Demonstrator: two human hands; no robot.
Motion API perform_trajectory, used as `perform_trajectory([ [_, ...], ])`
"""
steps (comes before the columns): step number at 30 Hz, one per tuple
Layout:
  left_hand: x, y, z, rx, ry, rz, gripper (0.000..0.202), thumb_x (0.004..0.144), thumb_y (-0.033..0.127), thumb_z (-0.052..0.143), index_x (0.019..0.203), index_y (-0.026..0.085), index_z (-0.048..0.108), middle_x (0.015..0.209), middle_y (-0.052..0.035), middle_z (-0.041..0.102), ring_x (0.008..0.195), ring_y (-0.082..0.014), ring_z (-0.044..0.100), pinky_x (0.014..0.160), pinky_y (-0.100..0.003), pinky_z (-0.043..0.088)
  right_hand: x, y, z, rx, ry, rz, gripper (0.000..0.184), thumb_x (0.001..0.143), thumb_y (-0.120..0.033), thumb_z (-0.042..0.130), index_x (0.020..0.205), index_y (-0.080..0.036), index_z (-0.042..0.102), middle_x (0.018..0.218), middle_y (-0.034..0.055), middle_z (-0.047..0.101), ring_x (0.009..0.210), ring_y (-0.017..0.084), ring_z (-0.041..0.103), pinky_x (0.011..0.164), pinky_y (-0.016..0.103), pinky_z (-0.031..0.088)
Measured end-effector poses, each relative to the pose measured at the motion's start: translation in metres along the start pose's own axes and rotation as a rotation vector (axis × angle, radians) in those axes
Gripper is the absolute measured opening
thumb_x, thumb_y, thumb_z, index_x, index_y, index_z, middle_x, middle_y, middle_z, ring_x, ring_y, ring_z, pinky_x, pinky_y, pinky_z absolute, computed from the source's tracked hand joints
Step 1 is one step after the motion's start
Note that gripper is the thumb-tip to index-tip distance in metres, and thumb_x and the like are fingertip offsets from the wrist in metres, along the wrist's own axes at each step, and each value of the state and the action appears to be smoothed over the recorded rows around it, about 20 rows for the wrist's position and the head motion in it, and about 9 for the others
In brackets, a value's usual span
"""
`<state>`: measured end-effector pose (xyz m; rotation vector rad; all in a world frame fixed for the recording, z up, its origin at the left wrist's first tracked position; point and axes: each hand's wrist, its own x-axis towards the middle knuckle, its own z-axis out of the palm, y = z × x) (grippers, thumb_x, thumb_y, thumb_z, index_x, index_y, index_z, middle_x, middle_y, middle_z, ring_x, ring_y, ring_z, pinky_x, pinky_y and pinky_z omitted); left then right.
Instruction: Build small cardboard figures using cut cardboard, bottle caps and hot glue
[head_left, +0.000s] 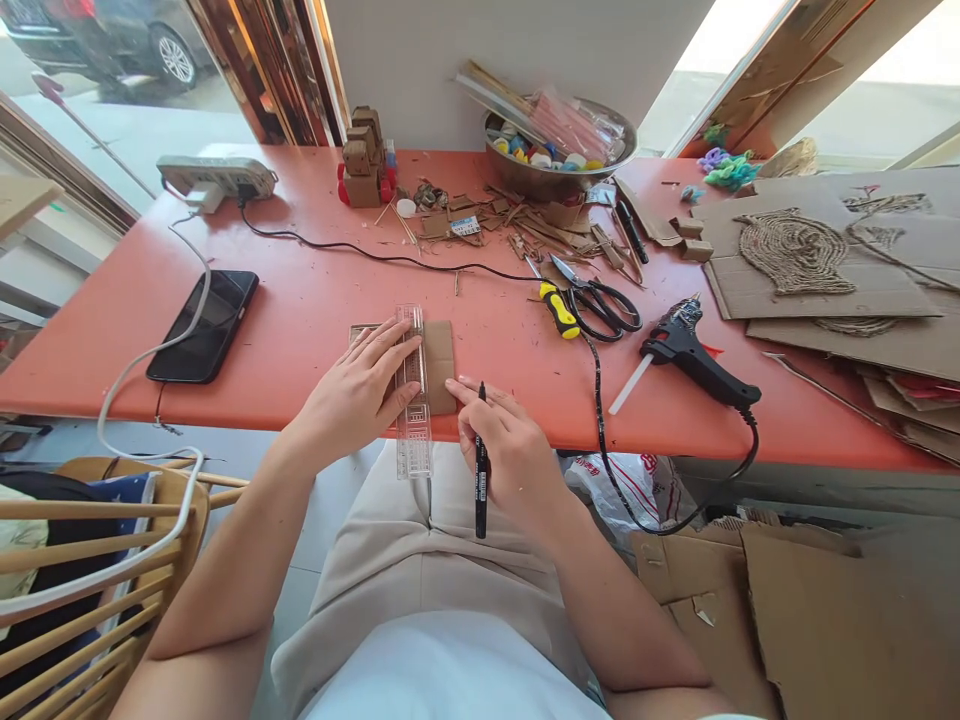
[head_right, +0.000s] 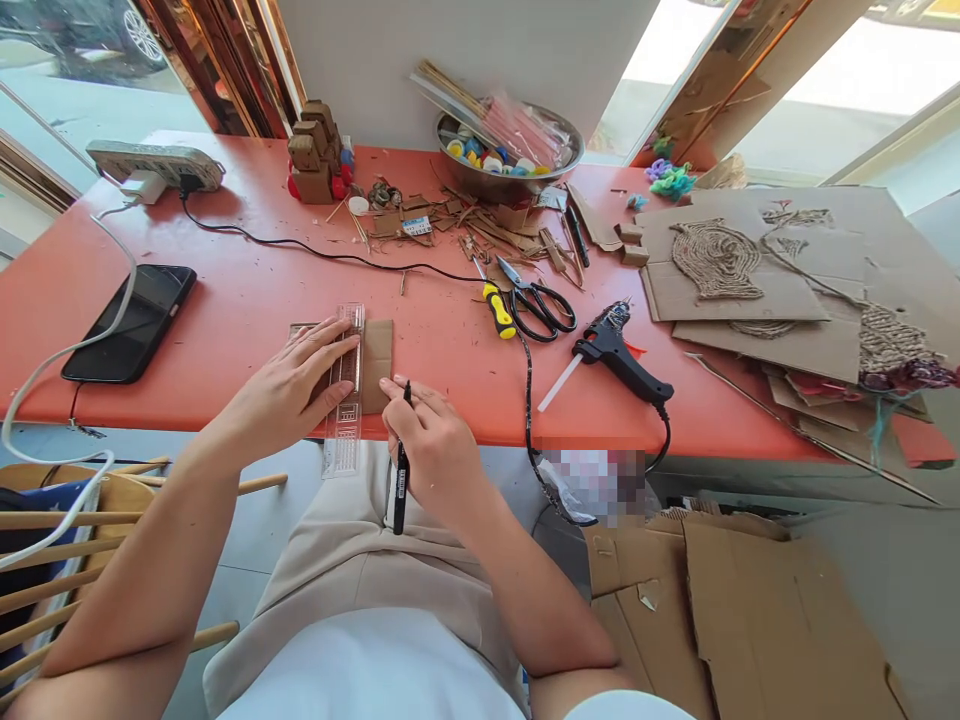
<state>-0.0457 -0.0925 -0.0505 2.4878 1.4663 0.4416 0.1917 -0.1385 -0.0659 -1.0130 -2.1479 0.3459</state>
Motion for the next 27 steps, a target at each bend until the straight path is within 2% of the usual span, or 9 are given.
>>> perform_trajectory([
  [5, 0.0006, 0.0005, -0.001, 0.013, -0.005, 0.0, 0.055, 0.109, 0.042, 0.039, 0.156, 0.018, 0.054, 0.171, -0.015, 0.047, 0.161, -0.0331, 0.043, 0.133, -0.063, 0.034, -0.0004, 0.001, 0.0031, -0.034, 0.044, -0.04, 0.031, 0.097, -0.002, 0.047, 0.098, -0.024, 0.069, 0.131, 0.0118, 0.081, 0.13, 0.025, 0.074, 0.106, 0.041, 0.065],
  [11, -0.0001, -0.0002, -0.004, 0.009, -0.018, 0.01, 0.055, 0.108, 0.042, 0.039, 0.156, 0.02, 0.054, 0.171, -0.0139, 0.048, 0.161, -0.0328, 0.042, 0.133, -0.063, 0.034, -0.0013, 0.002, 0.0071, -0.039, 0.067, -0.042, 0.032, 0.097, -0.002, 0.048, 0.101, -0.026, 0.07, 0.132, 0.0104, 0.08, 0.13, 0.025, 0.074, 0.105, 0.041, 0.065],
  [15, -0.0009, -0.0001, -0.0019, 0.013, -0.001, 0.012, 0.055, 0.108, 0.041, 0.039, 0.156, 0.019, 0.054, 0.171, -0.0147, 0.048, 0.161, -0.0335, 0.043, 0.132, -0.064, 0.035, -0.0027, 0.0025, 0.0071, -0.029, 0.051, -0.038, 0.033, 0.096, -0.003, 0.048, 0.105, -0.025, 0.07, 0.136, 0.0105, 0.078, 0.132, 0.026, 0.072, 0.107, 0.043, 0.065],
  [21, -0.0012, -0.0002, -0.0013, 0.005, 0.007, 0.009, 0.054, 0.108, 0.041, 0.04, 0.156, 0.021, 0.054, 0.171, -0.0131, 0.048, 0.161, -0.0329, 0.043, 0.133, -0.063, 0.035, -0.0028, 0.0013, 0.0055, -0.039, 0.04, -0.026, 0.032, 0.097, -0.003, 0.048, 0.101, -0.025, 0.07, 0.137, 0.0097, 0.078, 0.133, 0.025, 0.072, 0.108, 0.041, 0.064],
  [27, -0.0007, 0.0018, -0.0033, -0.007, -0.009, 0.004, 0.055, 0.108, 0.041, 0.038, 0.156, 0.02, 0.053, 0.171, -0.0143, 0.048, 0.161, -0.0329, 0.043, 0.133, -0.064, 0.034, -0.0019, -0.0001, 0.004, -0.022, 0.005, 0.006, 0.035, 0.097, -0.004, 0.046, 0.101, -0.027, 0.072, 0.131, 0.0086, 0.081, 0.132, 0.026, 0.072, 0.108, 0.046, 0.065],
])
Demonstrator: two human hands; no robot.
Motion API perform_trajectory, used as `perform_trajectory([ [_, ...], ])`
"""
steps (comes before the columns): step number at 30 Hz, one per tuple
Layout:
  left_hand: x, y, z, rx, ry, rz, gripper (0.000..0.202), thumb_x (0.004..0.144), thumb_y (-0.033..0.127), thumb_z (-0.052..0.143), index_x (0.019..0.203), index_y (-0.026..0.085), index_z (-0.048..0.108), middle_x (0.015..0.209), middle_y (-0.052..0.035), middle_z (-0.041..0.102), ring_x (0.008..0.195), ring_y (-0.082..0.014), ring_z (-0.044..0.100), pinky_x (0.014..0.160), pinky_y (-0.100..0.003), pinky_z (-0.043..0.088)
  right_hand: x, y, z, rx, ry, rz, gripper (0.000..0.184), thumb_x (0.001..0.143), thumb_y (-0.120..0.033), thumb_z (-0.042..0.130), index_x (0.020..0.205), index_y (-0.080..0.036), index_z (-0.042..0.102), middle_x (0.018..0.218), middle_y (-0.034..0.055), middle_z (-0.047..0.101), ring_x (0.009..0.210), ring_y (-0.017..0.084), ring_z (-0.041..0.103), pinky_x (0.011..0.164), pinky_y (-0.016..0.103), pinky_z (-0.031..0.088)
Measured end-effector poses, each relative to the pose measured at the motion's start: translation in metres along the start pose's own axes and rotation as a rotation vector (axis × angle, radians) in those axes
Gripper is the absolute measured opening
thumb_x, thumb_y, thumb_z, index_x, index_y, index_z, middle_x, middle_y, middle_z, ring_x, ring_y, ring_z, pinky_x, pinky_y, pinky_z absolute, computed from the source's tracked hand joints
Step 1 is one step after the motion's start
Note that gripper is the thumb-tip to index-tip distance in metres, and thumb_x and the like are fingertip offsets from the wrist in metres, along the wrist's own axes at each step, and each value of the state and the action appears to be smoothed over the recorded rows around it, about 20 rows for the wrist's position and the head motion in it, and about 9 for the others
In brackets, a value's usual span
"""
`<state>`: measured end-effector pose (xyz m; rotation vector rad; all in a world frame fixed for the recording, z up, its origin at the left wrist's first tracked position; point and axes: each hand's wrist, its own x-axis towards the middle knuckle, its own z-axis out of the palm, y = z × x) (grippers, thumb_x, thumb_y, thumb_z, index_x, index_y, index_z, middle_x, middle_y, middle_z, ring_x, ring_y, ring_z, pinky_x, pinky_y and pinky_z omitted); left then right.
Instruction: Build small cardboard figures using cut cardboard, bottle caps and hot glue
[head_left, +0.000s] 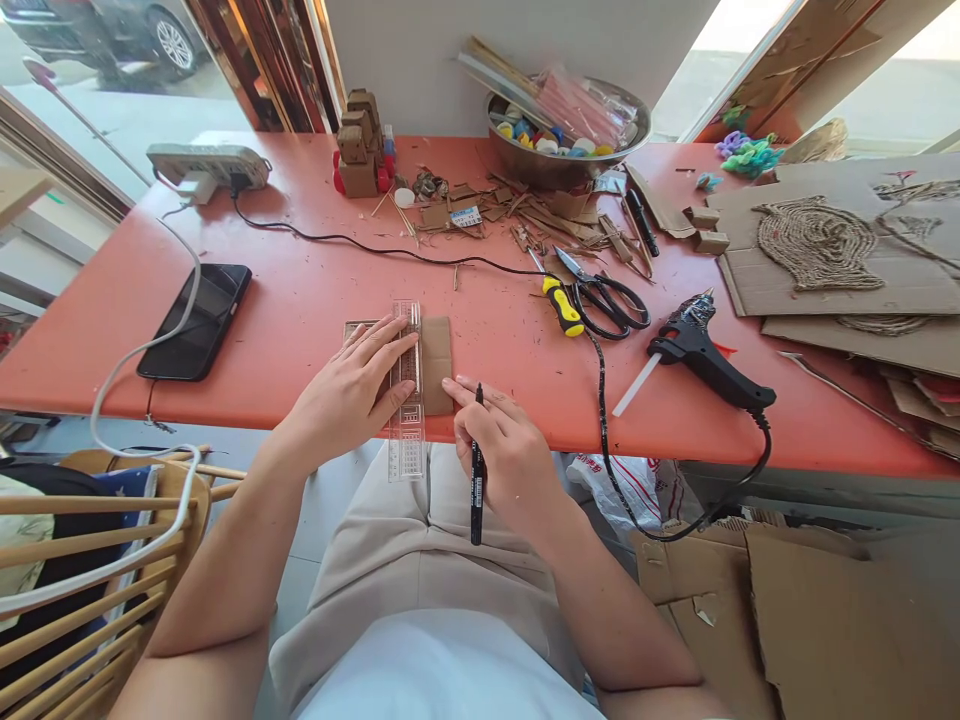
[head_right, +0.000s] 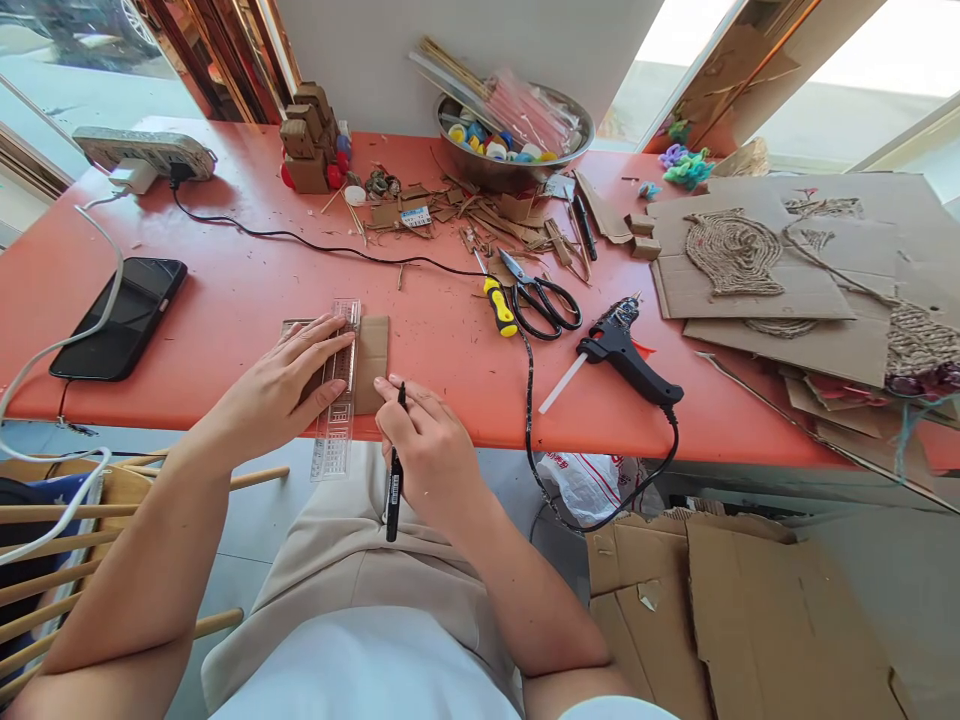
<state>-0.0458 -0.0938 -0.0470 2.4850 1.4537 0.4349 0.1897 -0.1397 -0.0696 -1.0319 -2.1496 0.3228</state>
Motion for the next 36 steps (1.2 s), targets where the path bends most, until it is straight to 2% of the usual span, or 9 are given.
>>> perform_trajectory([
  [5, 0.0, -0.002, 0.001, 0.002, -0.002, -0.005, 0.053, 0.108, 0.04, 0.04, 0.155, 0.022, 0.054, 0.171, -0.0124, 0.048, 0.161, -0.0321, 0.043, 0.133, -0.064, 0.033, 0.0, -0.001, -0.001, 0.021, -0.005, 0.016, 0.035, 0.099, -0.005, 0.045, 0.104, -0.028, 0.072, 0.12, 0.0085, 0.083, 0.133, 0.026, 0.072, 0.108, 0.047, 0.065],
  [15, 0.001, -0.003, 0.002, -0.005, -0.007, -0.012, 0.054, 0.108, 0.042, 0.04, 0.156, 0.023, 0.054, 0.172, -0.0116, 0.048, 0.162, -0.0318, 0.041, 0.134, -0.065, 0.03, 0.001, -0.001, -0.003, -0.001, 0.008, -0.012, 0.034, 0.098, -0.005, 0.044, 0.101, -0.025, 0.07, 0.112, 0.0094, 0.084, 0.131, 0.026, 0.073, 0.107, 0.045, 0.065],
  [22, 0.002, -0.001, 0.001, -0.003, -0.012, -0.005, 0.055, 0.108, 0.042, 0.038, 0.156, 0.018, 0.053, 0.171, -0.015, 0.048, 0.162, -0.0321, 0.04, 0.134, -0.064, 0.031, 0.004, -0.004, -0.007, 0.086, 0.001, 0.021, 0.029, 0.097, -0.005, 0.045, 0.098, -0.027, 0.064, 0.107, 0.0091, 0.083, 0.128, 0.026, 0.074, 0.109, 0.045, 0.062],
  [24, 0.002, -0.001, 0.001, -0.002, -0.016, -0.006, 0.055, 0.108, 0.041, 0.038, 0.156, 0.018, 0.053, 0.171, -0.0154, 0.048, 0.163, -0.0323, 0.039, 0.134, -0.064, 0.031, 0.007, -0.006, -0.011, 0.155, -0.006, 0.082, 0.021, 0.101, -0.011, 0.047, 0.099, -0.027, 0.061, 0.105, 0.0084, 0.081, 0.123, 0.025, 0.076, 0.107, 0.045, 0.062],
  [26, 0.002, -0.001, 0.001, -0.002, -0.019, -0.006, 0.056, 0.109, 0.042, 0.038, 0.156, 0.016, 0.053, 0.171, -0.0166, 0.047, 0.163, -0.0325, 0.039, 0.134, -0.064, 0.03, 0.013, -0.005, -0.014, 0.259, -0.019, 0.172, 0.008, 0.106, -0.027, 0.05, 0.102, -0.026, 0.058, 0.104, 0.0075, 0.079, 0.11, 0.023, 0.078, 0.097, 0.042, 0.064],
  [29, 0.003, -0.002, 0.001, -0.007, -0.017, 0.002, 0.057, 0.109, 0.043, 0.038, 0.156, 0.016, 0.053, 0.172, -0.0162, 0.047, 0.163, -0.0324, 0.039, 0.135, -0.063, 0.029, 0.034, 0.001, -0.015, 0.434, -0.002, 0.303, 0.033, 0.107, -0.058, 0.049, 0.102, -0.025, 0.054, 0.1, 0.0051, 0.076, 0.087, 0.018, 0.074, 0.082, 0.034, 0.062],
  [31, 0.003, -0.003, 0.001, -0.012, -0.009, 0.011, 0.056, 0.109, 0.043, 0.038, 0.156, 0.017, 0.053, 0.172, -0.0152, 0.047, 0.163, -0.0324, 0.04, 0.134, -0.064, 0.03, 0.055, 0.007, -0.012, 0.505, 0.07, 0.342, 0.051, 0.105, -0.073, 0.04, 0.101, -0.025, 0.056, 0.088, 0.0026, 0.072, 0.076, 0.016, 0.068, 0.074, 0.031, 0.057],
  [33, 0.003, -0.004, 0.002, -0.017, 0.003, 0.02, 0.054, 0.108, 0.042, 0.039, 0.155, 0.019, 0.054, 0.171, -0.0144, 0.048, 0.162, -0.0325, 0.041, 0.134, -0.064, 0.031, 0.079, 0.014, -0.008, 0.549, 0.018, 0.313, 0.062, 0.106, -0.076, 0.033, 0.092, -0.023, 0.062, 0.082, 0.0022, 0.067, 0.075, 0.016, 0.064, 0.072, 0.029, 0.053],
  [36, 0.004, -0.006, 0.003, -0.026, 0.027, 0.035, 0.051, 0.107, 0.04, 0.041, 0.153, 0.022, 0.056, 0.17, -0.013, 0.05, 0.161, -0.0332, 0.043, 0.132, -0.065, 0.034, 0.11, 0.021, -0.002, 0.555, -0.057, 0.339, 0.061, 0.108, -0.068, 0.04, 0.075, -0.022, 0.063, 0.068, 0.0001, 0.059, 0.069, 0.014, 0.06, 0.069, 0.028, 0.048],
])
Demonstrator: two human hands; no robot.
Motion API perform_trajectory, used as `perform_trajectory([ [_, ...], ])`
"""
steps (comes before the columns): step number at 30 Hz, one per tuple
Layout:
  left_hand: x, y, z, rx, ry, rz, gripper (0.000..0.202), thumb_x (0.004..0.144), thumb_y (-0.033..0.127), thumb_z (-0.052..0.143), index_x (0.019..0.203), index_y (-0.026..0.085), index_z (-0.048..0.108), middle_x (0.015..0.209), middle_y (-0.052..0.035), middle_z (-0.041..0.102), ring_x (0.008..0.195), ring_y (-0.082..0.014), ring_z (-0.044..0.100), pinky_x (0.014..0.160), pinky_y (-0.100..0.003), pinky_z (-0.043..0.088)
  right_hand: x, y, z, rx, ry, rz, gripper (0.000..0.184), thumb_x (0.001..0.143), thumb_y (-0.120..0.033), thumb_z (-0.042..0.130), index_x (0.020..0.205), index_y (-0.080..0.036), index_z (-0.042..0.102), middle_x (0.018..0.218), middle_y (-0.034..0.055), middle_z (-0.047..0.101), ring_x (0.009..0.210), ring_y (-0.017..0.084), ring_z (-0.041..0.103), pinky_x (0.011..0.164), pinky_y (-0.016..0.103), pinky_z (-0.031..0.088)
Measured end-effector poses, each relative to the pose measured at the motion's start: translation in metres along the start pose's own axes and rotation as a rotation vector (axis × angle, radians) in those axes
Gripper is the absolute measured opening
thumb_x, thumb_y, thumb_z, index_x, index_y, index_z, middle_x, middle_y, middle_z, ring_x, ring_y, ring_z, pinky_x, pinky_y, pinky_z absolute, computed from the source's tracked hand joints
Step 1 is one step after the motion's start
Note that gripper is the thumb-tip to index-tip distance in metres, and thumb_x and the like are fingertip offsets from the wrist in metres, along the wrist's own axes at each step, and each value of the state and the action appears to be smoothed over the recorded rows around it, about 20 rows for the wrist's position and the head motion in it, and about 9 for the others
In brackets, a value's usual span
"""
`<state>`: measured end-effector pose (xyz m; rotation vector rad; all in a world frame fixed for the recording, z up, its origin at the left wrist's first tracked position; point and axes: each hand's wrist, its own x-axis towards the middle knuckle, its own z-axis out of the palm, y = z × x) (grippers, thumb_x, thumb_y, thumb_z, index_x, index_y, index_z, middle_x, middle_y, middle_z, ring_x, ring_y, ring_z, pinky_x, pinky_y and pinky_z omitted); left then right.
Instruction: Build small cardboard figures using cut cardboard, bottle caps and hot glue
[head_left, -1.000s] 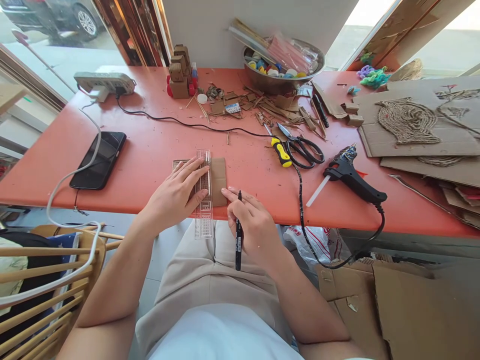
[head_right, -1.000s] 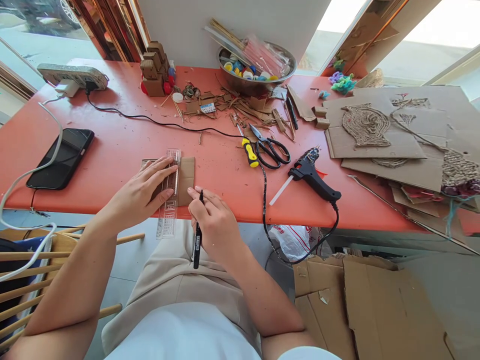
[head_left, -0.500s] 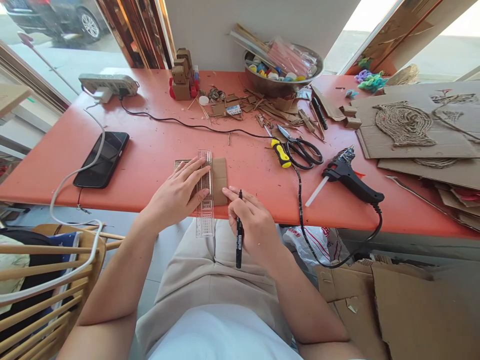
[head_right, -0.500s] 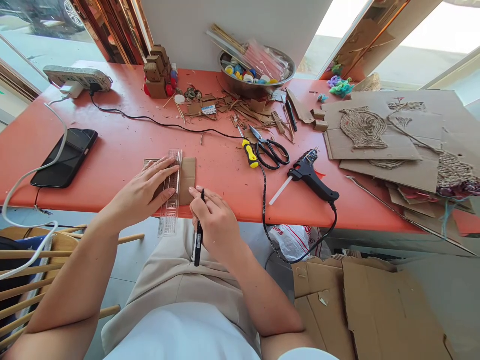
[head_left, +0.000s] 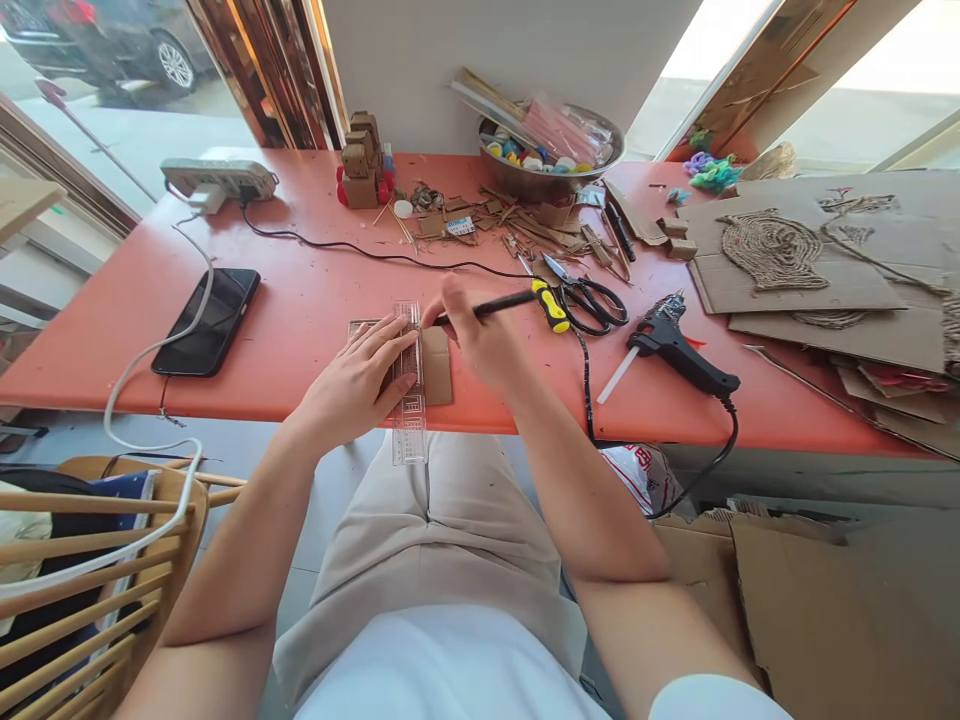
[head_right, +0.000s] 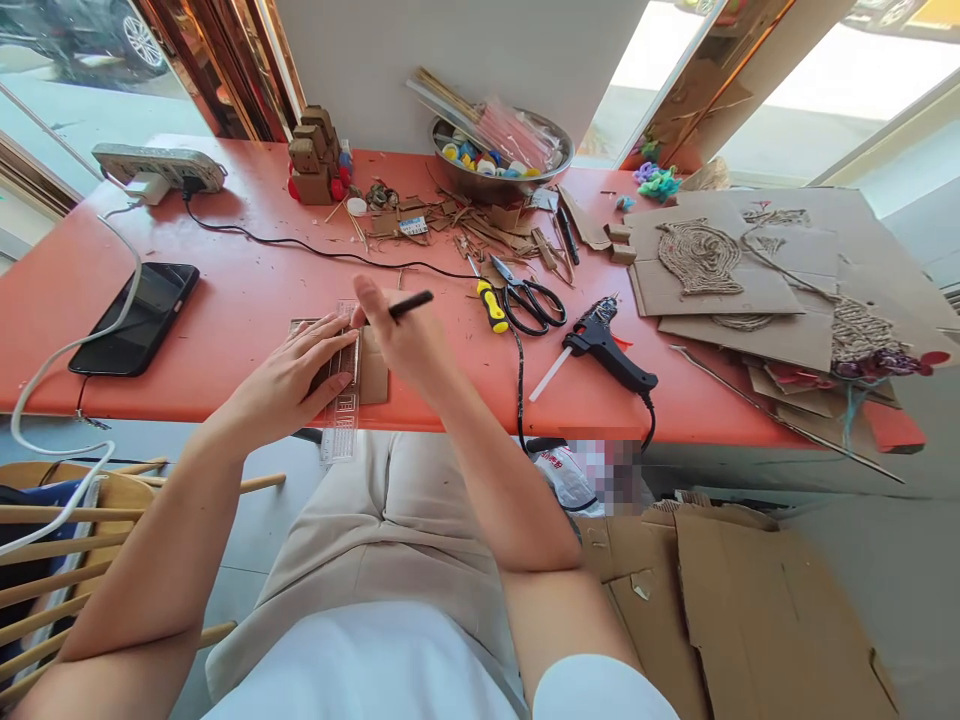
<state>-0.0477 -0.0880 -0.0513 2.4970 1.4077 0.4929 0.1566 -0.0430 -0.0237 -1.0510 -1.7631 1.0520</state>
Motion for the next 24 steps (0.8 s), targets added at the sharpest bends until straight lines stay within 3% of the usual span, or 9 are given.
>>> perform_trajectory([
  [4, 0.001, -0.002, 0.002, -0.007, 0.019, 0.007, 0.051, 0.107, 0.039, 0.042, 0.152, 0.021, 0.057, 0.168, -0.0133, 0.052, 0.16, -0.0342, 0.043, 0.132, -0.065, 0.036, 0.017, 0.004, 0.005, 0.01, 0.046, 0.07, 0.036, 0.104, -0.044, 0.062, 0.075, -0.023, 0.06, 0.065, -0.0037, 0.058, 0.064, 0.013, 0.057, 0.064, 0.026, 0.046],
  [7, 0.002, -0.003, 0.003, -0.007, 0.02, 0.014, 0.052, 0.106, 0.039, 0.042, 0.152, 0.02, 0.058, 0.168, -0.014, 0.052, 0.16, -0.0346, 0.043, 0.132, -0.065, 0.035, 0.015, 0.009, 0.009, 0.054, 0.085, 0.117, 0.019, 0.1, -0.027, 0.066, 0.082, -0.024, 0.059, 0.073, -0.0045, 0.065, 0.068, 0.013, 0.062, 0.068, 0.024, 0.05],
  [16, 0.004, -0.003, 0.005, 0.008, 0.019, 0.019, 0.052, 0.106, 0.038, 0.043, 0.153, 0.019, 0.057, 0.168, -0.0144, 0.052, 0.16, -0.035, 0.044, 0.132, -0.066, 0.036, 0.015, 0.0, 0.014, 0.114, 0.109, 0.273, 0.028, 0.099, -0.01, 0.057, 0.077, -0.025, 0.048, 0.062, -0.0088, 0.058, 0.057, 0.009, 0.059, 0.061, 0.021, 0.048],
  [24, 0.004, 0.003, 0.002, 0.022, 0.004, -0.001, 0.055, 0.106, 0.038, 0.04, 0.151, 0.013, 0.058, 0.167, -0.0184, 0.052, 0.159, -0.0353, 0.045, 0.132, -0.065, 0.036, 0.018, 0.009, 0.013, 0.004, 0.121, 0.251, 0.031, 0.092, -0.013, 0.063, 0.071, -0.025, 0.044, 0.059, -0.0087, 0.057, 0.058, 0.011, 0.058, 0.064, 0.025, 0.047],
])
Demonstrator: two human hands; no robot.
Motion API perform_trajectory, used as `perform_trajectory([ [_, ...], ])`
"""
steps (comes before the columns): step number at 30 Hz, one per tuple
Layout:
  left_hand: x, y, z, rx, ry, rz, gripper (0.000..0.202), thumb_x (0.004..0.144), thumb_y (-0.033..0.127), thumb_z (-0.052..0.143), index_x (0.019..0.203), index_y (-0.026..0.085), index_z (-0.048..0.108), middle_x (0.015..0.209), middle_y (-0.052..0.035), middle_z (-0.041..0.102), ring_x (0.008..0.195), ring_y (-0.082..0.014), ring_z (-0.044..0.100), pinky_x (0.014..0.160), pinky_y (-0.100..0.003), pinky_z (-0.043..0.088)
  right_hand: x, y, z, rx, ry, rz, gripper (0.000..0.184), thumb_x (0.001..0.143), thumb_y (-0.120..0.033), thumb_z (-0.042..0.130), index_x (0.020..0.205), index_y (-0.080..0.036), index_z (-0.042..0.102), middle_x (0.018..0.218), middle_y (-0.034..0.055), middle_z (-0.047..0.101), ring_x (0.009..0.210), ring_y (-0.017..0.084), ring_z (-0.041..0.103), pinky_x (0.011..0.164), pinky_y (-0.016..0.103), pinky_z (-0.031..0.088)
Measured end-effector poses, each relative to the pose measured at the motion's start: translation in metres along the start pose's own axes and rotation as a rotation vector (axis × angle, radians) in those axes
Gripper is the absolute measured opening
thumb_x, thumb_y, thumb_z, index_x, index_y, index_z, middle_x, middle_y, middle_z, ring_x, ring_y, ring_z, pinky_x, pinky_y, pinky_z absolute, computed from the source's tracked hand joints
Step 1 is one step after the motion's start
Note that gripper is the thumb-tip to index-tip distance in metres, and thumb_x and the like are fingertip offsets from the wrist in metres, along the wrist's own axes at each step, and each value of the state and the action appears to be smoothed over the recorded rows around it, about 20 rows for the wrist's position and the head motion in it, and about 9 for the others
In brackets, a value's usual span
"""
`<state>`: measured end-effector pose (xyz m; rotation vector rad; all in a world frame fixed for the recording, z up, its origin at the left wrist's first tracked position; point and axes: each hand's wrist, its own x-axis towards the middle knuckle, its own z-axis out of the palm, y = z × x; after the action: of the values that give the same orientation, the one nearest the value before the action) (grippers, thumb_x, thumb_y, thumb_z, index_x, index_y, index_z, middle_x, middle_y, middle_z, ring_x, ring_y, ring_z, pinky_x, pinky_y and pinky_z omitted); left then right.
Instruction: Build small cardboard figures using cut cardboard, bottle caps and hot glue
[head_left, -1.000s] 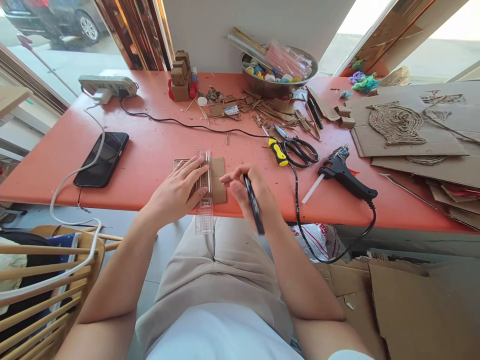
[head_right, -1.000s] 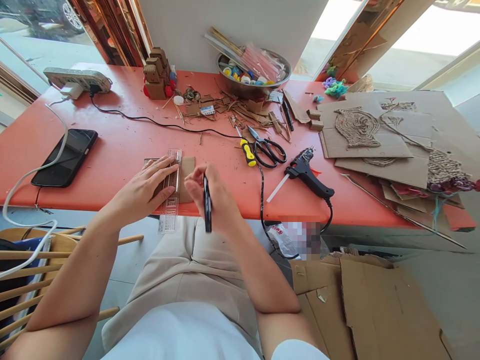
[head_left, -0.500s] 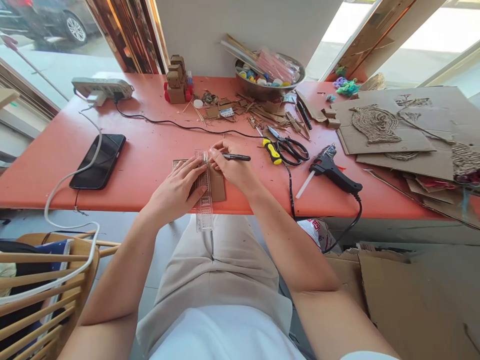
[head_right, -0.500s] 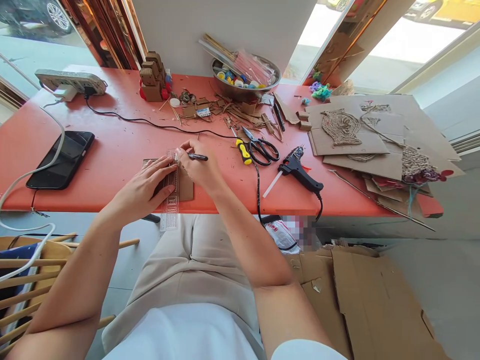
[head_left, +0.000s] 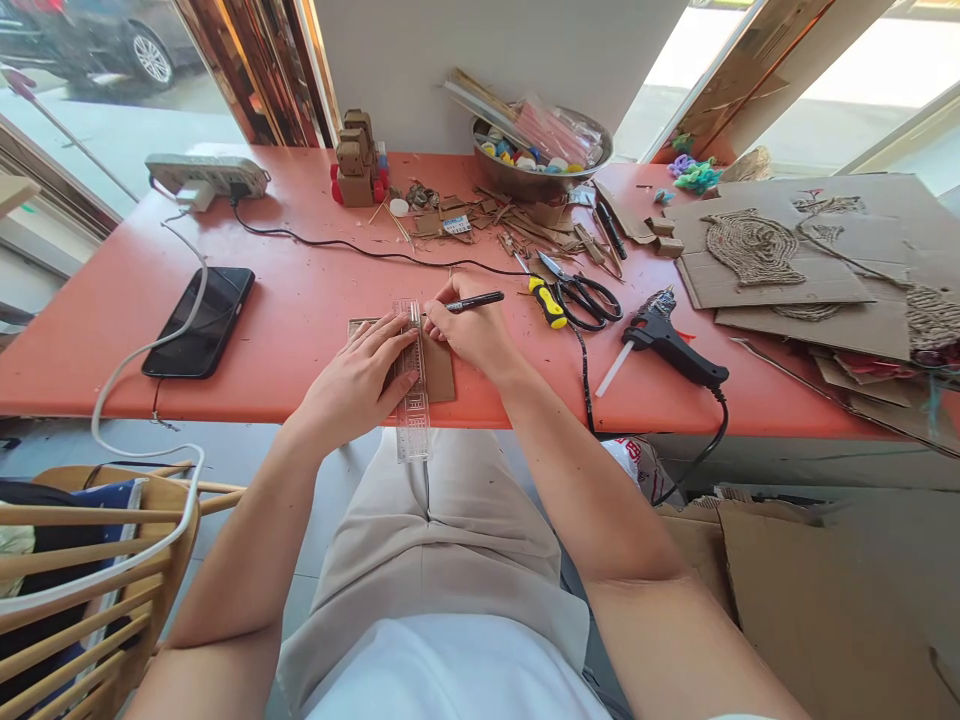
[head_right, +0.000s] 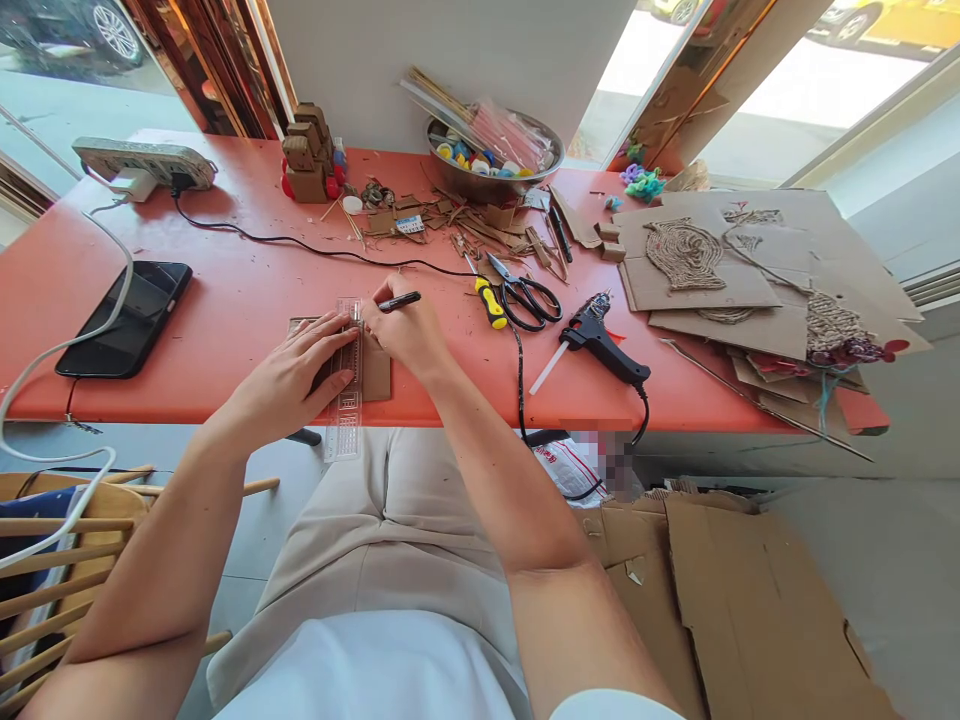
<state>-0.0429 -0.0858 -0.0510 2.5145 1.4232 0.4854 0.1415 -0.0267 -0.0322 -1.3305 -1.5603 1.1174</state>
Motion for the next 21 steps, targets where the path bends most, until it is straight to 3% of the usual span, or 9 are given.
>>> perform_trajectory([
  [11, 0.0009, 0.0009, -0.0001, -0.01, -0.011, -0.022, 0.056, 0.106, 0.039, 0.041, 0.153, 0.012, 0.057, 0.168, -0.0179, 0.051, 0.16, -0.0359, 0.043, 0.132, -0.065, 0.035, 0.0056, 0.002, 0.0015, -0.005, -0.028, 0.016, 0.034, 0.091, -0.011, 0.066, 0.07, -0.026, 0.044, 0.056, -0.0085, 0.055, 0.056, 0.012, 0.055, 0.062, 0.025, 0.045],
  [21, -0.0011, -0.0034, 0.0013, -0.027, -0.001, -0.002, 0.054, 0.106, 0.038, 0.042, 0.153, 0.018, 0.057, 0.169, -0.0142, 0.051, 0.161, -0.0351, 0.043, 0.132, -0.066, 0.035, 0.0056, 0.0, 0.0015, -0.054, -0.029, 0.019, 0.031, 0.091, -0.015, 0.064, 0.07, -0.026, 0.044, 0.056, -0.0085, 0.054, 0.06, 0.013, 0.057, 0.065, 0.027, 0.046],
])
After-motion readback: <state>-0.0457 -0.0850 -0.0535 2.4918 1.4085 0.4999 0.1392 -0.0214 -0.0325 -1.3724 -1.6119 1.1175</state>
